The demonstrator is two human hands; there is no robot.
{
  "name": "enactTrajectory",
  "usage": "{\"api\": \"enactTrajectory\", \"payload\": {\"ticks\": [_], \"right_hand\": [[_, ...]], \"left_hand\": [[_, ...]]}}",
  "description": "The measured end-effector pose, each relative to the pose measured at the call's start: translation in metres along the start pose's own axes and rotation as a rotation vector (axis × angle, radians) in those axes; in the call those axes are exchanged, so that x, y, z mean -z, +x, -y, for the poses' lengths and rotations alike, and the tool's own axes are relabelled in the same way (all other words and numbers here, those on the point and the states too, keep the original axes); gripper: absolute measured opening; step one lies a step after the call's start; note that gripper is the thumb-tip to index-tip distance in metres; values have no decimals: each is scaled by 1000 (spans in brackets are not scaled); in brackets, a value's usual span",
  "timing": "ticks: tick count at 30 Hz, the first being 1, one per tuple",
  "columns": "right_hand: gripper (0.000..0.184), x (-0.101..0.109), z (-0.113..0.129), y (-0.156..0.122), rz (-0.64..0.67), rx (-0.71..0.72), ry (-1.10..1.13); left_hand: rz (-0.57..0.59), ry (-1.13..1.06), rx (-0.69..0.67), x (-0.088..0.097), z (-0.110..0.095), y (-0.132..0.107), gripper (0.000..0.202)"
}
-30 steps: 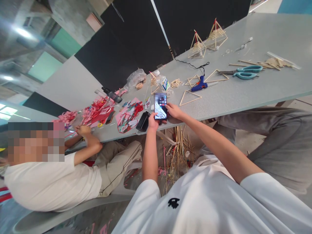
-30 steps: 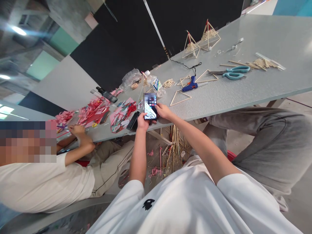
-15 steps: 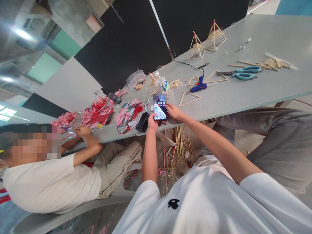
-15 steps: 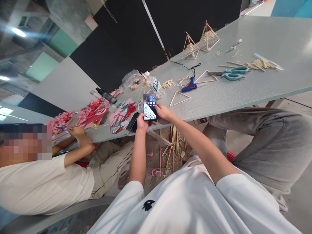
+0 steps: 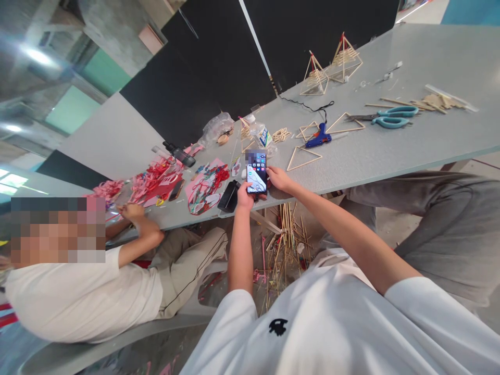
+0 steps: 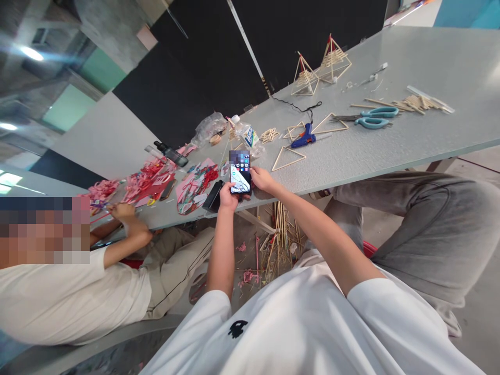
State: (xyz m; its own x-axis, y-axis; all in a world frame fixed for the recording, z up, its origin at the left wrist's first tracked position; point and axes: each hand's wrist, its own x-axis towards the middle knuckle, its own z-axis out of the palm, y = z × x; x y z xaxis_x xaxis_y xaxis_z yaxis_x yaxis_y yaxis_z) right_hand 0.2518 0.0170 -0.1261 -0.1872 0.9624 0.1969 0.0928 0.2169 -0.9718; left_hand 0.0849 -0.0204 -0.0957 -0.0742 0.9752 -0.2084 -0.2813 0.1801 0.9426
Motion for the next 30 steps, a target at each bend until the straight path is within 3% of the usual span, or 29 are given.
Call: {"api": "enactTrajectory", "payload": {"ticks": [15,23,30], "right_hand": [[47,-2,-4,3,-24,11,-1],[89,0,-1,0,-103,-120,73],[95,-1,0,-1,-169,-162,123]], "left_hand": [[22,20,-38,4,2,5,55],[44,48,-60,7,5,4,46],[85,83,-85,9,10,2,50]]}}
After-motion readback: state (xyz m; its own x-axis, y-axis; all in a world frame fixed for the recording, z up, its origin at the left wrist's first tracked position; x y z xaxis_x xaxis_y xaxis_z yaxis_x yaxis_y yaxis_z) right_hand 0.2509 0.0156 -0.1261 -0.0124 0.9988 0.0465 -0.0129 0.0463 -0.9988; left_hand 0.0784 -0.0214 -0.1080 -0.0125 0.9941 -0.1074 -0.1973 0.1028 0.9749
